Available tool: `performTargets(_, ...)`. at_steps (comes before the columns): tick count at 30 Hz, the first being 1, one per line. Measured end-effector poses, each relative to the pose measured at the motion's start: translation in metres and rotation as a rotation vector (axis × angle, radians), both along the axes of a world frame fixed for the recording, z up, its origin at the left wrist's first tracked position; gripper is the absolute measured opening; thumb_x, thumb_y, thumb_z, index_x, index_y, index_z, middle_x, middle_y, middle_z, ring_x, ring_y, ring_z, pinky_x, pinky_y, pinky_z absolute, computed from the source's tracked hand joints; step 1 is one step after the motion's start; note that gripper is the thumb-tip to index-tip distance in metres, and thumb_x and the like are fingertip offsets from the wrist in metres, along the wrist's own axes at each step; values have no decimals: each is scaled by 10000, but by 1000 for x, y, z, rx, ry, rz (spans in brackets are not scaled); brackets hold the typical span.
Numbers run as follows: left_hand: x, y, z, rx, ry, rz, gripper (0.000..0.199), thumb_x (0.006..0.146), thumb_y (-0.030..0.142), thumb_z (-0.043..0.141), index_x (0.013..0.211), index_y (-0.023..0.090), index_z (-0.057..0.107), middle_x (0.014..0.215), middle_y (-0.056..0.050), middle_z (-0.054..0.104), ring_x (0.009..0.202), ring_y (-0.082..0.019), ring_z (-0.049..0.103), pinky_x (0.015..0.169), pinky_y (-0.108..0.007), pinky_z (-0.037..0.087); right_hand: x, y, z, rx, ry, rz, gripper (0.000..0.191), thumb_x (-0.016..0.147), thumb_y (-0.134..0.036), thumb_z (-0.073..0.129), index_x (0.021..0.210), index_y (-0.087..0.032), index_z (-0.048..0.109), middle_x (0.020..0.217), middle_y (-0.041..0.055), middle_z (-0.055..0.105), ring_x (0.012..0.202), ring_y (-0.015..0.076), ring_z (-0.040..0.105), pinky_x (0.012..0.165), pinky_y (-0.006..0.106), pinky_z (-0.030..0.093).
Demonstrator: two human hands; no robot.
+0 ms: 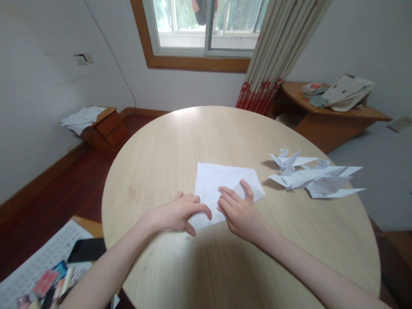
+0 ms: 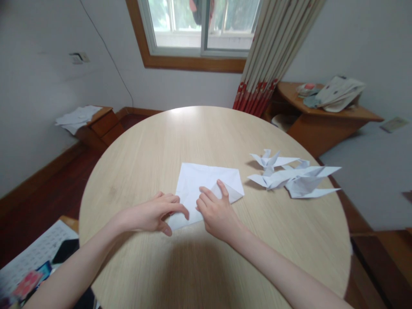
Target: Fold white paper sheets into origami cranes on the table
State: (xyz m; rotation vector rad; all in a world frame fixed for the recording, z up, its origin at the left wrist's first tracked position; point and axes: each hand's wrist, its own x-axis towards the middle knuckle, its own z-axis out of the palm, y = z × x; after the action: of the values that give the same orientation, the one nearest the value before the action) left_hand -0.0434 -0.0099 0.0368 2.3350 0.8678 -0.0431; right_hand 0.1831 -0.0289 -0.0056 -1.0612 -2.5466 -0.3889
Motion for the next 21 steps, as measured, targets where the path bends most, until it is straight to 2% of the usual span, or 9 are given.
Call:
performTargets(3,2,0,0,3,-18,24,338,760,362,765,1074,310,651,824,31,526,862,-175,525,827,-300,283,-1,0,0,2,6,5,219,903,-109,429,780,-173,599,830,58,677,1120,215,553,1124,525,27)
performTargets(6,5,1,-1,30,-20,55,227,799,293,739,1019,308,688,819,27,522,850,-162,523,827,-312,272,0,1,1,15,5,12,239,907,-102,409,778,-178,594,826,57,679,1113,207,557,1126,518,8)
performTargets(9,7,1,-5,132,-52,73,187,818,221,718,982,310,707,873,13,534,893,-169,515,833,-329,266,4,4,1,24,-7,24,244,910,-99,410,775,-187,593,816,49,682,1119,206,557,1126,521,-9)
performTargets(11,9,1,-9,217,-85,73,169,824,237,714,973,317,712,926,-1,547,938,-186,506,846,-345,272,7,9,0,28,-6,36,232,922,-113,426,798,-193,604,829,41,693,1136,202,554,1131,518,-4)
performTargets(13,10,0,-11,288,-107,72,156,824,271,716,972,319,711,1010,-19,559,996,-209,497,881,-374,284,11,15,-1,40,23,50,194,937,-138,448,886,-191,628,926,44,713,1173,196,541,1143,507,18)
performTargets(15,12,-1,-14,343,-127,76,175,815,303,725,988,314,700,1128,-36,554,1080,-238,481,949,-425,284,14,19,-2,56,63,58,198,938,-151,465,1046,-181,629,1117,68,696,1239,204,499,1154,500,81)
performTargets(17,14,-1,-15,390,-147,75,217,806,330,731,1014,302,676,1231,-46,534,1184,-261,445,1046,-492,233,17,22,-1,55,93,81,312,922,-120,449,1203,-159,580,1296,104,611,1321,229,420,1145,502,190)
performTargets(19,16,-2,-16,414,-152,61,264,806,346,726,1043,271,639,1297,-60,520,1270,-264,407,1123,-533,146,21,22,0,41,129,126,449,885,-51,402,1315,-133,502,1385,131,533,1385,246,328,1112,497,302)
performTargets(21,17,-2,-17,406,-142,46,304,810,362,716,1060,232,602,1342,-89,506,1311,-258,396,1157,-542,103,24,21,1,33,181,164,570,852,-1,364,1407,-125,398,1419,142,491,1415,250,265,1087,488,363)
